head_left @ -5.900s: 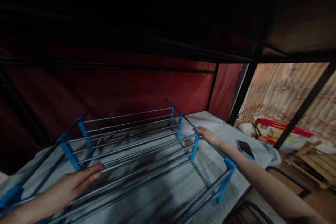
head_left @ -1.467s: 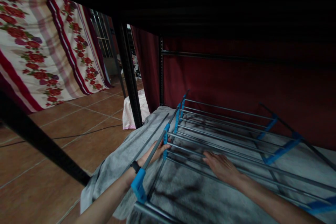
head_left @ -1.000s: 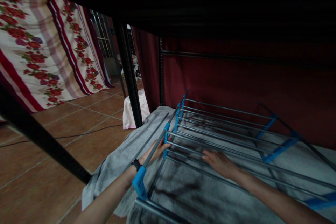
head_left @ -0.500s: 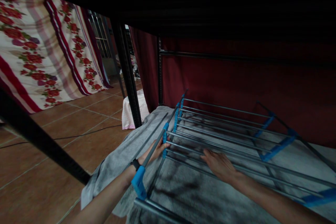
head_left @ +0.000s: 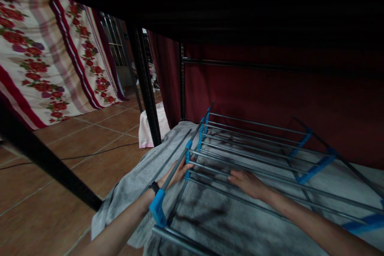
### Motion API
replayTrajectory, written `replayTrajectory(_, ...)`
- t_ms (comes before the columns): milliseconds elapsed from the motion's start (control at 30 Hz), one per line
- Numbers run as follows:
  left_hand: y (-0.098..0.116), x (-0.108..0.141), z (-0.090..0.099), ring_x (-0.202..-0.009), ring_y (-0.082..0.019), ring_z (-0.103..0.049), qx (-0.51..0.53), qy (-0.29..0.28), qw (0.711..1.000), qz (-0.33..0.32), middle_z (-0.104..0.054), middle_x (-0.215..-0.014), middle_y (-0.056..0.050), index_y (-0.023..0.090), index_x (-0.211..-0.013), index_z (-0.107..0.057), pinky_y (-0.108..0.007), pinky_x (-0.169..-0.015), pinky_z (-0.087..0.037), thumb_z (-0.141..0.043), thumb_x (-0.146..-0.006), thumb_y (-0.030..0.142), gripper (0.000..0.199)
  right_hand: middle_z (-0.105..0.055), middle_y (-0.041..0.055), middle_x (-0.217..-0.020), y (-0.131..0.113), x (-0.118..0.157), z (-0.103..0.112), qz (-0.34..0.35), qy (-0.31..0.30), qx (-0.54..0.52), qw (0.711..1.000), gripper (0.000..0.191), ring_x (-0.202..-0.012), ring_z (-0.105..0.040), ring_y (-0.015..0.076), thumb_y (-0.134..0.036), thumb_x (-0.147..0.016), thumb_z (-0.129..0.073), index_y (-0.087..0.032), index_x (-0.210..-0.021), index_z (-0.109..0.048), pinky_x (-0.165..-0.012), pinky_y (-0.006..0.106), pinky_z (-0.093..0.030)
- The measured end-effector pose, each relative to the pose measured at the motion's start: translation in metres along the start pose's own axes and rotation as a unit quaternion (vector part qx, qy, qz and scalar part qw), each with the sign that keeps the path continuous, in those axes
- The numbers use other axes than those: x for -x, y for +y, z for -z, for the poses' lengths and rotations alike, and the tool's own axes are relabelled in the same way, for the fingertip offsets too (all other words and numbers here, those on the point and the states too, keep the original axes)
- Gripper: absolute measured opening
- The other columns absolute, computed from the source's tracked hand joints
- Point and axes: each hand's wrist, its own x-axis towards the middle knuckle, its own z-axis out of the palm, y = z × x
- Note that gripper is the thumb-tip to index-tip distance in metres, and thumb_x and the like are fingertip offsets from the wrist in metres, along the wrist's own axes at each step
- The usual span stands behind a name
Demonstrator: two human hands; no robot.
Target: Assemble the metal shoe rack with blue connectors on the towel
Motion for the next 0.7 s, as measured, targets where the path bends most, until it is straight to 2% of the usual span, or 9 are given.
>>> replayTrajectory(67,0.001,0.000,0.000,-0.094,-0.028,-0.059,-0.006,0.004,1.000,-0.001,-0.065,-0.092,-0.006,0.021,-0.099,-0.058,-0.040,-0.090,-0.048,-0.053,-0.091,0.055,0.035,-0.067,0.0034,-0.083,-0.001,-0.001,0.002,-0.010,-0.009,-0.014,1.000,0.039,-0.079,-0.063,0.0197,-0.045,-0.101,-0.032,-0.021,-0.081,-0.056,-0.066,0.029,-0.038)
replayTrajectory(133,0.005,0.000,0.001,-0.094,-0.027,-0.060,-0.016,0.008,1.000,0.008,-0.065,-0.093,-0.006,0.022,-0.100,-0.058,-0.039,-0.090,-0.048,-0.053,-0.091,0.052,0.031,-0.068,0.0034,-0.086,-0.002,0.001,0.001,-0.017,0.009,0.004,1.000,0.039,-0.082,-0.064,0.0203,-0.045,-0.102,-0.031,-0.022,-0.085,-0.058,-0.068,0.030,-0.040)
replayTrajectory(233,0.011,0.001,0.001,-0.095,-0.027,-0.061,-0.021,0.011,1.000,0.016,-0.065,-0.093,-0.004,0.023,-0.100,-0.059,-0.038,-0.090,-0.049,-0.055,-0.090,0.046,0.025,-0.071,0.0057,-0.101,-0.006,0.009,-0.003,0.003,0.055,0.060,0.997,0.035,-0.094,-0.066,0.0234,-0.044,-0.103,-0.031,-0.023,-0.105,-0.059,-0.078,0.034,-0.044)
replayTrajectory(333,0.016,0.001,0.002,-0.094,-0.027,-0.061,-0.025,0.022,0.999,0.019,-0.066,-0.093,-0.004,0.024,-0.098,-0.060,-0.038,-0.090,-0.049,-0.053,-0.090,0.044,0.023,-0.068,0.0099,-0.118,-0.013,0.019,-0.009,0.015,0.104,0.132,0.986,0.030,-0.108,-0.065,0.0267,-0.037,-0.101,-0.040,-0.021,-0.121,-0.056,-0.089,0.038,-0.046)
replayTrajectory(467,0.023,-0.001,0.003,-0.097,-0.030,-0.063,-0.030,0.035,0.999,0.022,-0.069,-0.089,-0.004,0.024,-0.094,-0.061,-0.042,-0.095,-0.050,-0.056,-0.085,0.046,0.024,-0.069,0.0127,-0.116,-0.023,0.027,-0.014,-0.021,0.147,0.206,0.967,0.024,-0.106,-0.066,0.0287,-0.029,-0.101,-0.044,-0.017,-0.116,-0.059,-0.091,0.042,-0.049)
replayTrajectory(600,0.032,-0.005,0.005,-0.100,-0.032,-0.067,-0.049,0.066,0.996,0.041,-0.074,-0.096,-0.005,0.025,-0.094,-0.064,-0.044,-0.098,-0.052,-0.058,-0.081,0.053,0.031,-0.072,0.0116,-0.110,-0.021,0.022,-0.012,-0.036,0.126,0.172,0.976,0.025,-0.102,-0.069,0.0272,-0.030,-0.102,-0.041,-0.017,-0.110,-0.060,-0.083,0.038,-0.053)
replayTrajectory(700,0.032,-0.007,0.006,-0.102,-0.032,-0.070,-0.095,0.078,0.992,0.034,-0.077,-0.097,-0.001,0.028,-0.093,-0.067,-0.042,-0.099,-0.054,-0.058,-0.075,0.062,0.039,-0.074,0.0121,-0.107,-0.015,0.017,-0.009,-0.029,0.119,0.153,0.981,0.028,-0.097,-0.071,0.0269,-0.034,-0.103,-0.038,-0.017,-0.109,-0.060,-0.080,0.038,-0.055)
